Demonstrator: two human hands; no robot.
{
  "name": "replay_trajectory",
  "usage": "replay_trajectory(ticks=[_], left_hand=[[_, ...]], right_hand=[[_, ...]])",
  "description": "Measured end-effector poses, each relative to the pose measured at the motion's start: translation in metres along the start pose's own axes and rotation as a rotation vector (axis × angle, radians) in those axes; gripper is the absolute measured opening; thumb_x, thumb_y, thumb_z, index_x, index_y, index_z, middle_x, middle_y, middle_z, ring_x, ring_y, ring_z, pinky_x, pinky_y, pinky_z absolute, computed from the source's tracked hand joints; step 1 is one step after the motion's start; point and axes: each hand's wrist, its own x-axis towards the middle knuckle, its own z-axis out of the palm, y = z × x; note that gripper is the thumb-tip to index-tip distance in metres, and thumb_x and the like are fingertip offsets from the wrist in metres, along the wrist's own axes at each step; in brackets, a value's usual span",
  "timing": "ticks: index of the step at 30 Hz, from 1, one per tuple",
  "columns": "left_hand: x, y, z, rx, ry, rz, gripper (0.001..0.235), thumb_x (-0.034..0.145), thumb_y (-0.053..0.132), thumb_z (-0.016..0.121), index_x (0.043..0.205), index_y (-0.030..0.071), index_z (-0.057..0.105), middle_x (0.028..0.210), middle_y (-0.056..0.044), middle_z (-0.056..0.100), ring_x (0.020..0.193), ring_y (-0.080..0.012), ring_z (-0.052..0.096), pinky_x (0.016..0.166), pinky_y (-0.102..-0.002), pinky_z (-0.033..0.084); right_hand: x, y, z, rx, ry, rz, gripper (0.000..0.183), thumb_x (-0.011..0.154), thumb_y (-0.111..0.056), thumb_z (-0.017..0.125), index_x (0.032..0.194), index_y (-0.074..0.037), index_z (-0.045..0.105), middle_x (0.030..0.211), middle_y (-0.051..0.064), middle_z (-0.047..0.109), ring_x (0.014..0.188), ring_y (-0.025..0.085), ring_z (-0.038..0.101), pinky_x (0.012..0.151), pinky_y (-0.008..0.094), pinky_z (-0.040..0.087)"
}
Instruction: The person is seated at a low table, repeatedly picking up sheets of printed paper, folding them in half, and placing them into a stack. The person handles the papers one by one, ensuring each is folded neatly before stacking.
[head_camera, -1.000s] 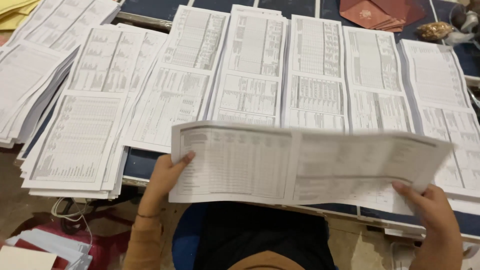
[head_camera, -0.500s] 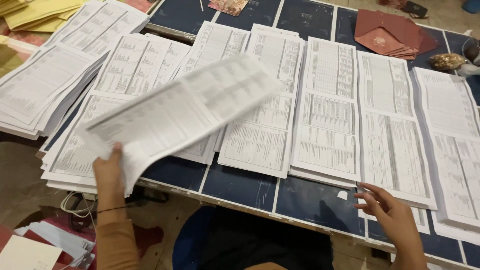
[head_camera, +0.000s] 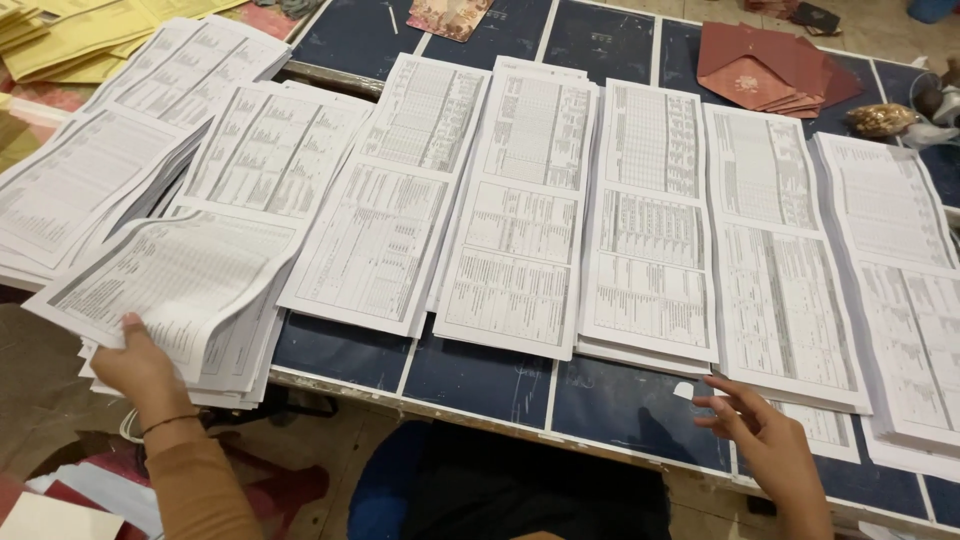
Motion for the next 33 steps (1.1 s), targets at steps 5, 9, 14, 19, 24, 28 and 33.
replay_trajectory(ticks=[5,9,14,19,24,28,33], left_hand=[[0.022,-0.010,-0.003,0.118,-0.061,0.247,0.028,0.117,0.018,0.072,0.131,-0.006,0.071,0.120,-0.019,0.079,0.109,-0.0342,0.078,0.093,-0.047,0.067],[0.043,-0.014,0.003,0.294,-0.192,0.132,0.044,0.124,0.036,0.064,0.130,-0.007,0.069,0.119,-0.020,0.075,0.108,-0.0379,0.073,0.093,-0.051,0.060],[0.014,0.003,-0.030,0.359,-0.019,0.605,0.048,0.125,0.009,0.082,0.152,-0.014,0.050,0.131,-0.031,0.050,0.115,-0.0473,0.057,0.096,-0.056,0.054],[-0.003,-0.019,-0.011,0.744,-0.120,0.465,0.084,0.153,0.063,0.054,0.125,-0.010,0.084,0.102,-0.042,0.079,0.088,-0.0679,0.073,0.070,-0.072,0.055],[-0.118,0.053,0.057,0.155,-0.595,1.079,0.024,0.133,-0.009,0.075,0.155,-0.016,0.078,0.129,-0.025,0.079,0.115,-0.0345,0.075,0.110,-0.045,0.058],[-0.260,0.086,0.179,0.009,-0.764,1.120,0.030,0.120,-0.006,0.074,0.149,-0.005,0.073,0.126,-0.021,0.076,0.107,-0.0318,0.072,0.100,-0.043,0.057],[-0.533,0.105,0.224,-0.181,-1.531,1.056,0.029,0.099,0.012,0.075,0.126,0.002,0.077,0.117,-0.025,0.079,0.116,-0.0457,0.074,0.104,-0.054,0.055]], right_hand=[[0.007,0.011,0.000,-0.030,-0.007,-0.027,0.044,0.105,-0.034,0.063,0.144,-0.019,0.075,0.123,0.007,0.089,0.109,0.028,0.086,0.104,0.039,0.061],[0.013,0.020,0.002,-0.031,0.004,-0.030,0.043,0.105,-0.033,0.064,0.144,-0.020,0.076,0.121,0.008,0.090,0.109,0.027,0.086,0.106,0.040,0.062],[0.028,0.058,0.001,0.104,0.165,-0.116,0.012,0.096,-0.014,0.083,0.100,-0.003,0.088,0.087,0.013,0.086,0.087,0.021,0.082,0.085,0.032,0.053],[0.080,0.136,-0.044,-0.139,0.435,-0.096,0.028,0.089,-0.040,0.090,0.080,-0.016,0.079,0.067,-0.001,0.075,0.071,0.009,0.057,0.077,0.028,0.045],[0.141,0.252,-0.126,-0.651,0.802,-0.396,0.025,0.102,-0.011,0.075,0.124,-0.010,0.088,0.132,0.015,0.080,0.115,0.036,0.074,0.101,0.049,0.059],[0.172,0.285,-0.152,-0.747,0.948,-0.486,0.060,0.088,0.016,0.054,0.145,0.009,0.073,0.153,0.027,0.066,0.135,0.049,0.057,0.114,0.057,0.051],[0.172,0.277,-0.151,-0.627,0.623,-0.331,0.087,0.084,0.018,0.060,0.167,-0.005,0.051,0.171,0.022,0.051,0.161,0.042,0.042,0.121,0.086,0.022]])
